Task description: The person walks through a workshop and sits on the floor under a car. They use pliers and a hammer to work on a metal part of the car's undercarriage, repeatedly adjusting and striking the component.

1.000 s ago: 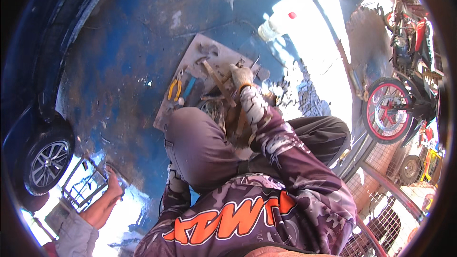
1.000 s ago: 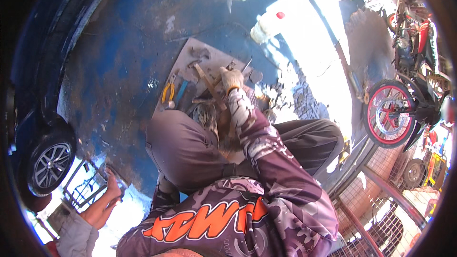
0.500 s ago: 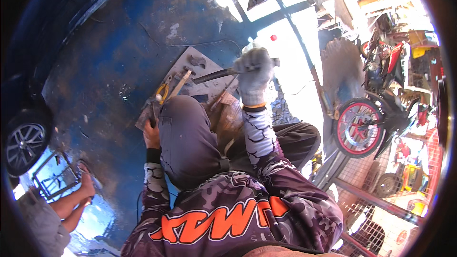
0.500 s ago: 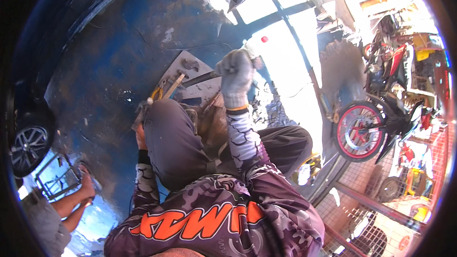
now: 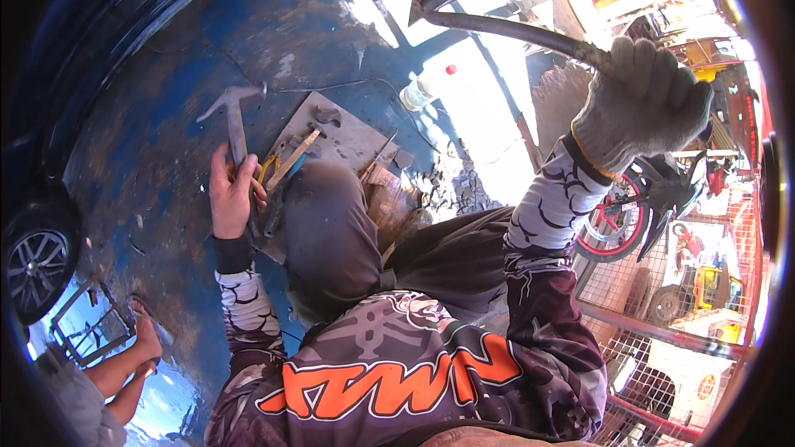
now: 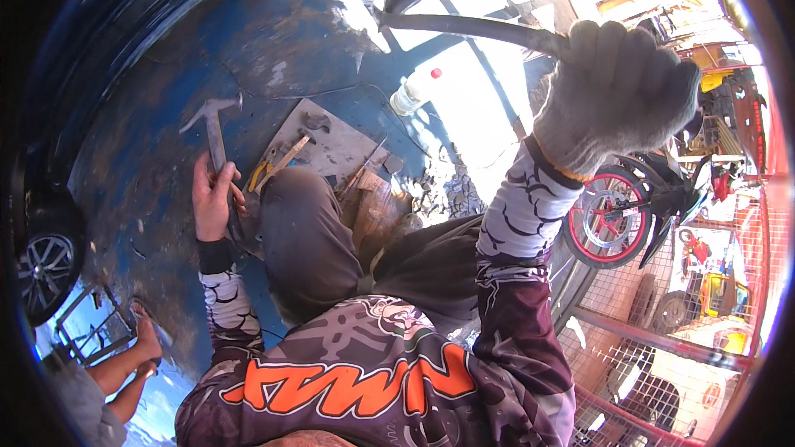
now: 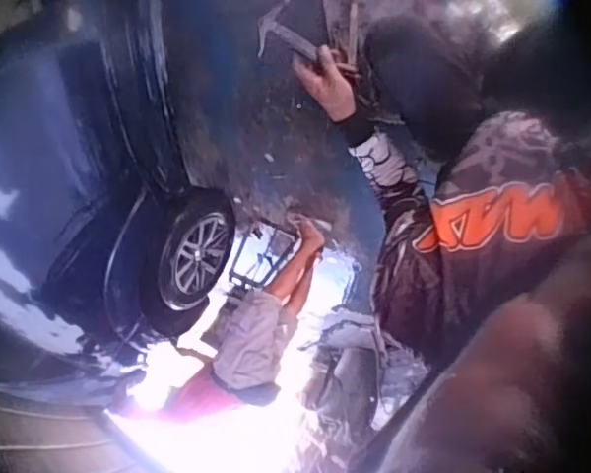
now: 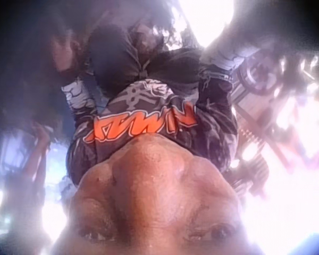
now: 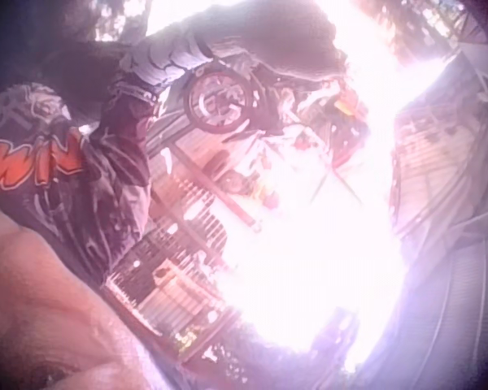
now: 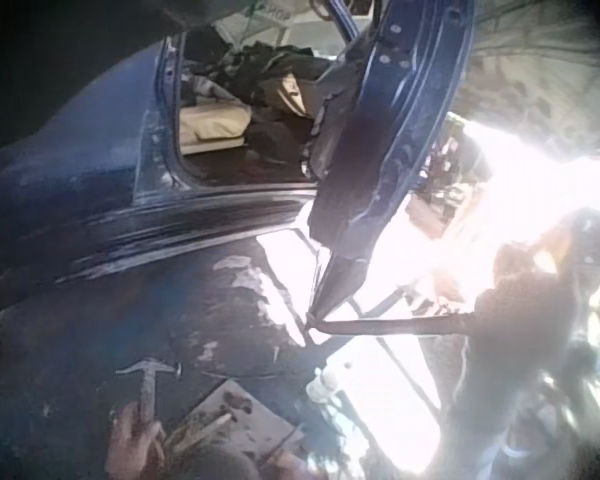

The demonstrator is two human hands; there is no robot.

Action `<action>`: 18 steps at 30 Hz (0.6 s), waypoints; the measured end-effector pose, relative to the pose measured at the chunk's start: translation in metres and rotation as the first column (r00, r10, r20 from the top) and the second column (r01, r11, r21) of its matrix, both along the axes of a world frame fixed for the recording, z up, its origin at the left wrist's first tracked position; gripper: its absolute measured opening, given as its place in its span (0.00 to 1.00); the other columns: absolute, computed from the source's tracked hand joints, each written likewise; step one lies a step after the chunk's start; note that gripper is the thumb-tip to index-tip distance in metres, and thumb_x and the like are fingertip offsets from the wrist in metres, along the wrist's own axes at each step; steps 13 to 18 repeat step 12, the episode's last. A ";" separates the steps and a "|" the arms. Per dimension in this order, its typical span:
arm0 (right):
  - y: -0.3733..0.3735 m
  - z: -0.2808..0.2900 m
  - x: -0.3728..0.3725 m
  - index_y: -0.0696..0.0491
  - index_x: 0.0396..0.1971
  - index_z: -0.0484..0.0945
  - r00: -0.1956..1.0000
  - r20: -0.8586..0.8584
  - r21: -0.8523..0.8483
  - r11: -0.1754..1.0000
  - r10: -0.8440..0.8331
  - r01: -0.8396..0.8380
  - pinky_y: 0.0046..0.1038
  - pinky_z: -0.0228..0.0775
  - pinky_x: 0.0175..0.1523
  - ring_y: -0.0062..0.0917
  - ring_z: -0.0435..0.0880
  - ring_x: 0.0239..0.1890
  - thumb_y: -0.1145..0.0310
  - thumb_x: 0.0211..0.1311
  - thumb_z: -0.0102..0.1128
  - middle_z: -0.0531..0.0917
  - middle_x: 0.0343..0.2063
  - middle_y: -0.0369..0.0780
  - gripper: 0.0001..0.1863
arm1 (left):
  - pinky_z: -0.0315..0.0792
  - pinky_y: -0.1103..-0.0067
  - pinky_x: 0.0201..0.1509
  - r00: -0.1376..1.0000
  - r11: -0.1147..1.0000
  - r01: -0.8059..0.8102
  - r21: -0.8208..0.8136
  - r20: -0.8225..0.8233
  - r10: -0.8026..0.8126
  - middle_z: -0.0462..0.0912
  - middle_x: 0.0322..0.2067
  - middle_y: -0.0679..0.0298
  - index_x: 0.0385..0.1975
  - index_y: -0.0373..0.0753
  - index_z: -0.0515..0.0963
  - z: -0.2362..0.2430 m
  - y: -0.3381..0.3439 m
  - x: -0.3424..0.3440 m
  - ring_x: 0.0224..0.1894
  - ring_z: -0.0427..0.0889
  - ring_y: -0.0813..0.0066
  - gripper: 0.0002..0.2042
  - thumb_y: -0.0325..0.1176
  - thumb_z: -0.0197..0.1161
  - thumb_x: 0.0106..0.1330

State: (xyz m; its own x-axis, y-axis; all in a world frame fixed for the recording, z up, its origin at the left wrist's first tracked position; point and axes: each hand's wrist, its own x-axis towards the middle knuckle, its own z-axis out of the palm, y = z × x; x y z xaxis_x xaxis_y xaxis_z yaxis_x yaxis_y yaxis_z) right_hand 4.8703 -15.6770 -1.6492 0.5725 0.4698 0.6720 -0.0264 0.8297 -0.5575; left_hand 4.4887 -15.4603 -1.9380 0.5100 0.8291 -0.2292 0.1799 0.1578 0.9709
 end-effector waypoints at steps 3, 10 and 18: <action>0.005 0.002 -0.004 0.39 0.09 0.55 0.968 0.044 -0.021 0.968 -0.249 0.250 0.33 0.44 0.28 0.23 0.50 0.15 0.49 0.74 0.54 0.55 0.10 0.29 0.31 | 0.68 0.84 0.19 0.992 0.993 0.112 -0.026 0.065 -0.110 0.76 0.29 0.68 0.73 0.39 0.64 0.051 -0.006 0.014 0.19 0.72 0.87 0.23 0.33 0.57 0.81; 0.041 -0.005 0.023 0.52 0.27 0.78 0.587 -0.118 0.077 0.582 -0.801 0.809 0.69 0.74 0.61 0.42 0.85 0.31 0.29 0.72 0.50 0.82 0.23 0.46 0.37 | 0.68 0.86 0.22 0.916 0.982 0.180 0.063 0.352 -0.190 0.76 0.34 0.66 0.73 0.36 0.63 0.127 -0.041 0.049 0.20 0.71 0.87 0.22 0.27 0.52 0.81; 0.039 -0.013 0.030 0.50 0.46 0.77 0.759 0.028 0.217 0.745 -0.650 0.630 0.53 0.77 0.48 0.37 0.85 0.31 0.44 0.66 0.62 0.82 0.27 0.40 0.24 | 0.69 0.85 0.22 0.889 0.978 0.190 0.080 0.409 -0.206 0.76 0.35 0.65 0.73 0.37 0.63 0.136 -0.046 0.059 0.20 0.71 0.87 0.23 0.27 0.53 0.81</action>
